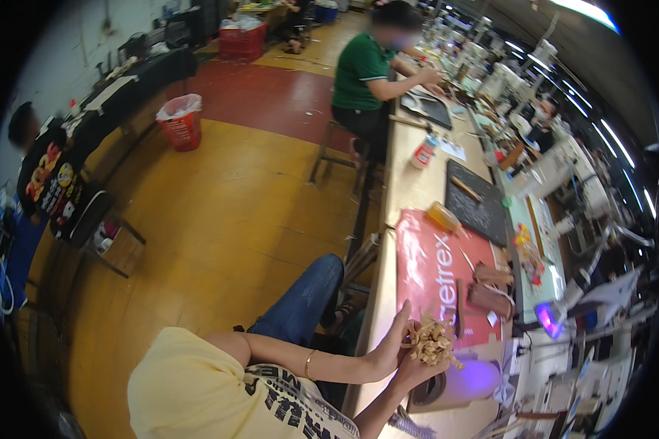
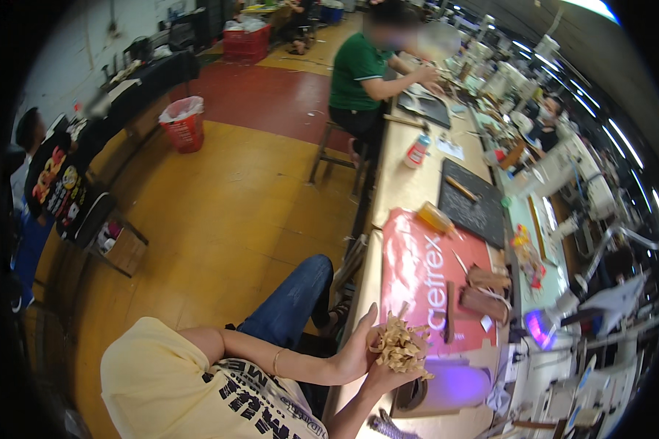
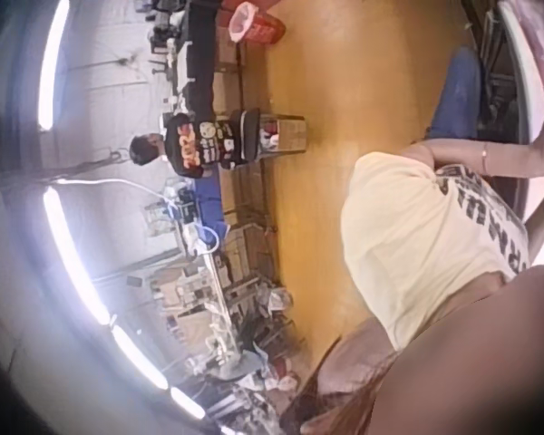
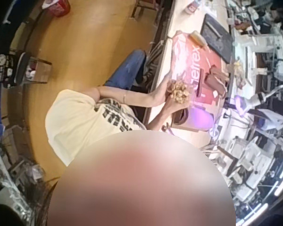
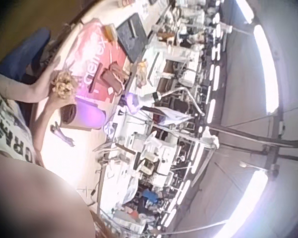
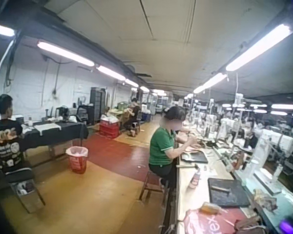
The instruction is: The person gathers braided strips and flat pieces from a workbench, then wraps the flat pieces around the braided strips to form finished decorative items. The person also moves around the workshop to retrieve materials and place items into a bin.
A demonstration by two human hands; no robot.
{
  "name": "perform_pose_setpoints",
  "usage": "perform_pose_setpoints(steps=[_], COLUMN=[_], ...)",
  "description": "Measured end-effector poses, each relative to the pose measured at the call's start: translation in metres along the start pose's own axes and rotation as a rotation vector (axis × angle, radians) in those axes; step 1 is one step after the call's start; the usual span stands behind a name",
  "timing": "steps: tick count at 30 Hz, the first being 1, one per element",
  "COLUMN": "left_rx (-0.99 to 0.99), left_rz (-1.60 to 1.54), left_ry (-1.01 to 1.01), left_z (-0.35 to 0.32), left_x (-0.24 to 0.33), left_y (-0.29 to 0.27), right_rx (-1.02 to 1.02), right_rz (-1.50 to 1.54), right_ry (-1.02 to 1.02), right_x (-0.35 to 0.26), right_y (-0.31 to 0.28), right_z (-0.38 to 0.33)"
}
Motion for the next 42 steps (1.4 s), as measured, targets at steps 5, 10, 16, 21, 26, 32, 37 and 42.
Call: perform_pose_setpoints(steps=[5,10,16,21,26,32,37,42], left_rx=[0.091,0.19,0.298,0.411,0.47,0.535,0.586,0.676], left_rz=[0.186,0.406,0.008,-0.047,-0.1,-0.275,-0.369,-0.35], left_ry=[0.328,0.413,0.209,0.298,0.52,0.534,0.719,0.833], left_z=[0.0,0.009,0.063,0.072,0.077,0.035,-0.016,-0.064], left_x=[0.06,0.109,0.184,0.27,0.368,0.485,0.565,0.624], left_y=[-0.001,-0.023,-0.083,-0.125,-0.135,-0.171,-0.227,-0.246], right_rx=[-0.239,-0.422,-0.715,-0.993,-1.109,-1.495,-1.776,-1.858], right_rz=[0.075,0.173,-0.095,-0.096,-0.08,-0.247,-0.222,0.047], right_ry=[0.032,0.245,-0.08,-0.139,-0.253,-0.42,-0.721,-0.638], right_x=[-0.008,-0.017,-0.03,-0.052,-0.09,-0.158,-0.225,-0.285], right_y=[0.066,0.116,0.199,0.298,0.397,0.517,0.614,0.672], right_z=[-0.002,0.01,0.028,0.043,0.057,0.048,0.015,0.003])
Point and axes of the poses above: each hand's wrist, its own z-axis towards the middle knuckle, its own y-axis out of the palm, x = y × z, the point moved 1 cm from there along z, towards the middle knuckle, and after that the axes turned 1 degree about z, right-handed, at the moved point
